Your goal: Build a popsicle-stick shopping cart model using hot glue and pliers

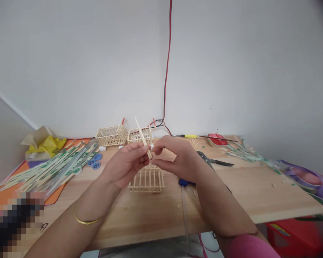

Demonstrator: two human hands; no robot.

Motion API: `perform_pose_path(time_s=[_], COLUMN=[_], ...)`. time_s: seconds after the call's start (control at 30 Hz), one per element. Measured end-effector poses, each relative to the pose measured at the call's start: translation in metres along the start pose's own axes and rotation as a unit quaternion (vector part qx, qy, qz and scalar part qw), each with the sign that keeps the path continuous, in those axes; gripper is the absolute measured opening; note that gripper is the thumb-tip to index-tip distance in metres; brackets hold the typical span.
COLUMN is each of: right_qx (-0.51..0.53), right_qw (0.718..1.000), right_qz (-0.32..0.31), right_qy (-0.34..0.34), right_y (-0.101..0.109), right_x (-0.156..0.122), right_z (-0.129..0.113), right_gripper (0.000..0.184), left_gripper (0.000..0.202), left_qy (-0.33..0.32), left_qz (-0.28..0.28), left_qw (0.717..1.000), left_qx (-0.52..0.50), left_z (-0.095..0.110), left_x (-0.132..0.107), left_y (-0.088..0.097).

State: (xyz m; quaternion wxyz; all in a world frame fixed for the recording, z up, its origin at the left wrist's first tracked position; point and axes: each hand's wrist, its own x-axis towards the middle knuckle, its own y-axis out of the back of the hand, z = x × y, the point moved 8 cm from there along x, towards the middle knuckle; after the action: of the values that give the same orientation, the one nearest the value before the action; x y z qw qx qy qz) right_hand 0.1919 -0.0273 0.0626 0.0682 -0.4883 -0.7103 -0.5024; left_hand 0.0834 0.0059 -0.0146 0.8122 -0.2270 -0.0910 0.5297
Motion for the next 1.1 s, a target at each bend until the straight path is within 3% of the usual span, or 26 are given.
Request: perform_pose_path(time_s=[0.43,0.6,0.7,0.83,0.9,1.0,1.1], right_qx=[-0.026,-0.011,0.017,0.061,0.091,0.112,0.117], right_qw=[0.999,0.998,0.997,0.988,0.984,0.981,0.978], right_qz=[0.005,-0.039,-0.040,0.058,0.057,0.032,0.027], right_qy=[-0.021,-0.046,-0.062,-0.130,-0.144,-0.154,-0.172], right_y=[-0.013,-0.017,-0.010,0.011,0.009,0.003,0.003], right_x=[-0.001,-0.002,-0.002,-0.004,-0.004,-0.004,-0.006], right_z=[0.006,0.012,0.016,0.027,0.030,0.033,0.037], right_gripper=[0.011,0.008,0.007,0.010,0.012,0.015,0.023], left_gripper=[0.018,0.018,0.017,0.020,0.018,0.015,0.015], left_qy=[-0.022,-0.084,-0.136,-0.198,-0.218,-0.233,-0.224], left_qz=[-0.007,0.011,0.037,0.054,0.043,0.025,0.014], left_qw=[0.998,0.988,0.959,0.882,0.855,0.835,0.834], left_qx=[0.055,0.132,0.247,0.423,0.469,0.498,0.503], left_z=[0.004,0.012,0.020,0.030,0.030,0.028,0.026], left_x=[-0.001,-0.003,-0.007,-0.014,-0.016,-0.017,-0.018], left_y=[-0.005,-0.004,-0.004,-0.013,-0.020,-0.028,-0.032])
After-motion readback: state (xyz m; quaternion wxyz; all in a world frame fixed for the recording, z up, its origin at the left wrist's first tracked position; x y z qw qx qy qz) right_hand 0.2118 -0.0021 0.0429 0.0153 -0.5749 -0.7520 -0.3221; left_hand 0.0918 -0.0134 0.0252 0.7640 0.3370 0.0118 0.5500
